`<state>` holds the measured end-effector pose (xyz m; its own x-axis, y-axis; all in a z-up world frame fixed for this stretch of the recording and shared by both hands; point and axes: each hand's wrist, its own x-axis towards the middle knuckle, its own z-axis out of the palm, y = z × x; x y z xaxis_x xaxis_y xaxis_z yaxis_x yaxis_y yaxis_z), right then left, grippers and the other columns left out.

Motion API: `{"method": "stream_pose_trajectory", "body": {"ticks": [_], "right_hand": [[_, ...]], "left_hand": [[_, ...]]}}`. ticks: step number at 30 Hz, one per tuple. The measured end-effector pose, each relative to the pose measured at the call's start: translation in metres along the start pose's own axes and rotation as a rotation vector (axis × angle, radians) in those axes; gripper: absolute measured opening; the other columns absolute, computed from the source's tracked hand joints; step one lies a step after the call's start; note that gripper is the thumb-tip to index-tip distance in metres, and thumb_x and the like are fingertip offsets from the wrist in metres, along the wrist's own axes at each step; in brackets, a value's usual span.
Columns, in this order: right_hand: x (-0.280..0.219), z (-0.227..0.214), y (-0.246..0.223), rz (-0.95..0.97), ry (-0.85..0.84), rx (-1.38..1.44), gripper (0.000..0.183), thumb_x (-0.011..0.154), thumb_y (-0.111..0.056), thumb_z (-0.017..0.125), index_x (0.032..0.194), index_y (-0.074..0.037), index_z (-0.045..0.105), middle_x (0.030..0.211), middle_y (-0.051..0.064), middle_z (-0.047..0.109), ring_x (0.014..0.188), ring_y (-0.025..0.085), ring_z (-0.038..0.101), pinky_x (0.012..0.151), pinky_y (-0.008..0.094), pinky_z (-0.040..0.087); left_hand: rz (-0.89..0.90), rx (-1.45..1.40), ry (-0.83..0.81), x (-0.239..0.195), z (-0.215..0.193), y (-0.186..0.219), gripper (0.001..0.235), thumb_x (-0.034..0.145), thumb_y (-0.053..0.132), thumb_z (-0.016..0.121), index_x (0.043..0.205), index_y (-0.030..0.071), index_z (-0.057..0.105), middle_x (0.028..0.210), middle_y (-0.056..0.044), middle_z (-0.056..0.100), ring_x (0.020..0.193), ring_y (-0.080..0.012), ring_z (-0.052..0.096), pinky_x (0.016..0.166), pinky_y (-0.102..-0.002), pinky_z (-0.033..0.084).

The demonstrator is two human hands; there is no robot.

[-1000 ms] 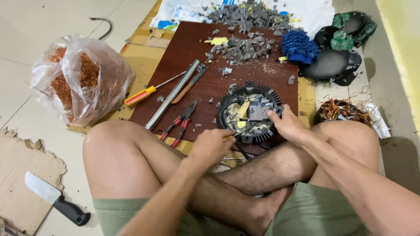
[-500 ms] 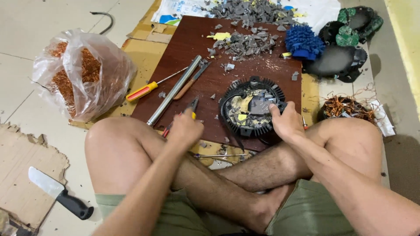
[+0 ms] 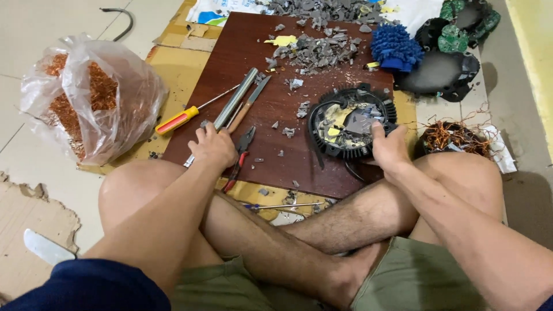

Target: The person sits on the floor and uses a screwdriver and pliers to disassemble a circular electronic component, likely a motor stator. They pry off parts and remove internal pieces, placing debris on a nearby wooden board.

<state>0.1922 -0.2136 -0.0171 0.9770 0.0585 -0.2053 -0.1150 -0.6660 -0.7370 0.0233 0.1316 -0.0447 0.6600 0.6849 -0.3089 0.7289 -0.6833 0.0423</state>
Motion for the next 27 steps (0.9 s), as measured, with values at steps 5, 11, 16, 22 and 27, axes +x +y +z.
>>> {"method": "stream_pose_trajectory", "body": {"ticks": [5, 11, 16, 22, 27], "right_hand": [[0.036, 0.007, 0.023, -0.044, 0.008, 0.077, 0.063, 0.113, -0.048, 0.048, 0.146, 0.002, 0.029, 0.139, 0.038, 0.053, 0.127, 0.054, 0.057, 0.095, 0.061, 0.055], [0.053, 0.016, 0.034, 0.003, -0.022, 0.082, 0.07, 0.115, -0.053, 0.046, 0.154, -0.002, 0.02, 0.149, 0.037, 0.043, 0.134, 0.052, 0.053, 0.095, 0.058, 0.058], [0.007, -0.001, -0.011, 0.141, -0.176, 0.607, 0.092, 0.106, -0.049, 0.066, 0.158, 0.008, 0.014, 0.161, 0.035, 0.02, 0.144, 0.054, 0.042, 0.086, 0.068, 0.063], [-0.021, -0.007, -0.03, 0.181, -0.37, 0.714, 0.083, 0.1, -0.029, 0.066, 0.158, 0.01, 0.021, 0.148, 0.023, 0.032, 0.141, 0.039, 0.049, 0.102, 0.057, 0.06], [0.004, -0.002, -0.009, 0.192, -0.25, 0.683, 0.066, 0.084, -0.015, 0.075, 0.138, 0.002, 0.042, 0.125, 0.023, 0.046, 0.108, 0.043, 0.065, 0.076, 0.065, 0.068]], "left_hand": [[0.139, -0.067, 0.067, -0.052, -0.015, 0.028, 0.04, 0.101, 0.023, 0.052, 0.137, 0.012, 0.063, 0.147, -0.02, 0.049, 0.136, -0.0401, 0.049, 0.106, -0.054, 0.046], [0.363, -0.039, -0.153, -0.118, -0.003, 0.052, 0.037, 0.091, 0.034, 0.067, 0.12, 0.013, 0.077, 0.118, -0.019, 0.07, 0.111, -0.0414, 0.074, 0.088, -0.056, 0.063], [0.466, 0.242, -0.14, -0.083, 0.069, 0.047, 0.033, 0.084, 0.023, 0.069, 0.111, 0.007, 0.081, 0.104, -0.019, 0.076, 0.098, -0.0417, 0.077, 0.073, -0.063, 0.062], [0.539, 0.27, -0.146, -0.093, 0.067, 0.044, 0.024, 0.084, 0.019, 0.071, 0.1, 0.005, 0.082, 0.094, -0.017, 0.079, 0.097, -0.0403, 0.078, 0.078, -0.057, 0.063], [0.624, 0.224, -0.124, -0.091, 0.066, 0.054, 0.031, 0.084, 0.028, 0.071, 0.104, 0.008, 0.081, 0.099, -0.016, 0.08, 0.099, -0.0442, 0.077, 0.079, -0.062, 0.063]]}}
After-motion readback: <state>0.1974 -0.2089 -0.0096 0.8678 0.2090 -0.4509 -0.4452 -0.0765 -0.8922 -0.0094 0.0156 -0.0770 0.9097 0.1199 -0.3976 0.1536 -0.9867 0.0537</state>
